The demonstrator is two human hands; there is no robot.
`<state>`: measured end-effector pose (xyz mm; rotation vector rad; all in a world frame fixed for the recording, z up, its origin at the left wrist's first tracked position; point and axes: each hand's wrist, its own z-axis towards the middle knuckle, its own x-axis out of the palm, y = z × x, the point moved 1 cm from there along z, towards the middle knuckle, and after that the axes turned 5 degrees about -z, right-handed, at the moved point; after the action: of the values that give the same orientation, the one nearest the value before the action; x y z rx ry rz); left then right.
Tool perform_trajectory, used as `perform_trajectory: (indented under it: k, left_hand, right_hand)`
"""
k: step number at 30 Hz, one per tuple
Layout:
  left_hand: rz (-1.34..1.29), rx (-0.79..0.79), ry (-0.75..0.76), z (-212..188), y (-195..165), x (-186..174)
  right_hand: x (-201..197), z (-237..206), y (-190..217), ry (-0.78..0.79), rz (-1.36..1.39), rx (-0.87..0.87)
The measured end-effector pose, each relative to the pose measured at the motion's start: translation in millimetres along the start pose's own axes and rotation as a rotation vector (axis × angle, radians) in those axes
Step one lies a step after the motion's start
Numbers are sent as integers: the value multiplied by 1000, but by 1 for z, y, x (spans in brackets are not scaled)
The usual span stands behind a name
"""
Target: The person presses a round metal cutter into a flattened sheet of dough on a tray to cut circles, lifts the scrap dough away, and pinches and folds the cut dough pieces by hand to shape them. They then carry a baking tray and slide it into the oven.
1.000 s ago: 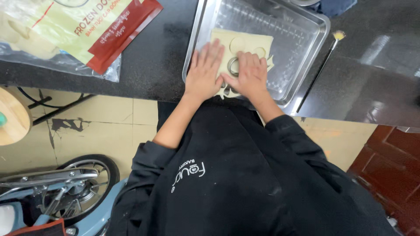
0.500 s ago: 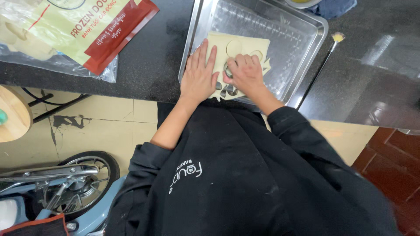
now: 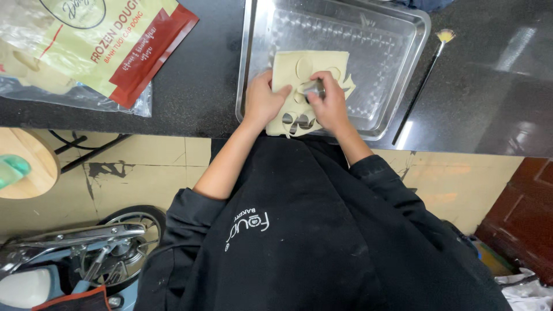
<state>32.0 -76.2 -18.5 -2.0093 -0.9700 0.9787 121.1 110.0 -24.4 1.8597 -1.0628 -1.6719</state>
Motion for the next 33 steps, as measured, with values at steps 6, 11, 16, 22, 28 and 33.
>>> perform_trajectory:
  k: [6, 11, 16, 22, 28, 33]
  left_hand:
    - [50, 225, 39, 13, 2, 1]
    - [-142, 102, 92, 23, 0, 8]
    - [-98, 92, 139, 19, -4, 9]
    - [-423, 12, 305, 23, -1, 8]
    - [-928, -317, 485, 24, -3, 7]
    - [-705, -179, 376, 17, -10, 14]
  right_hand:
    - [-38, -4, -40, -252, 277, -67]
    - [-94, -5, -58, -415, -444, 110]
    - [-113, 0, -42, -336, -662, 53]
    - [-58, -8, 21, -109, -337, -101]
    - [-32, 5, 42, -70, -193, -154]
    - [-37, 3, 43, -54, -401, -353]
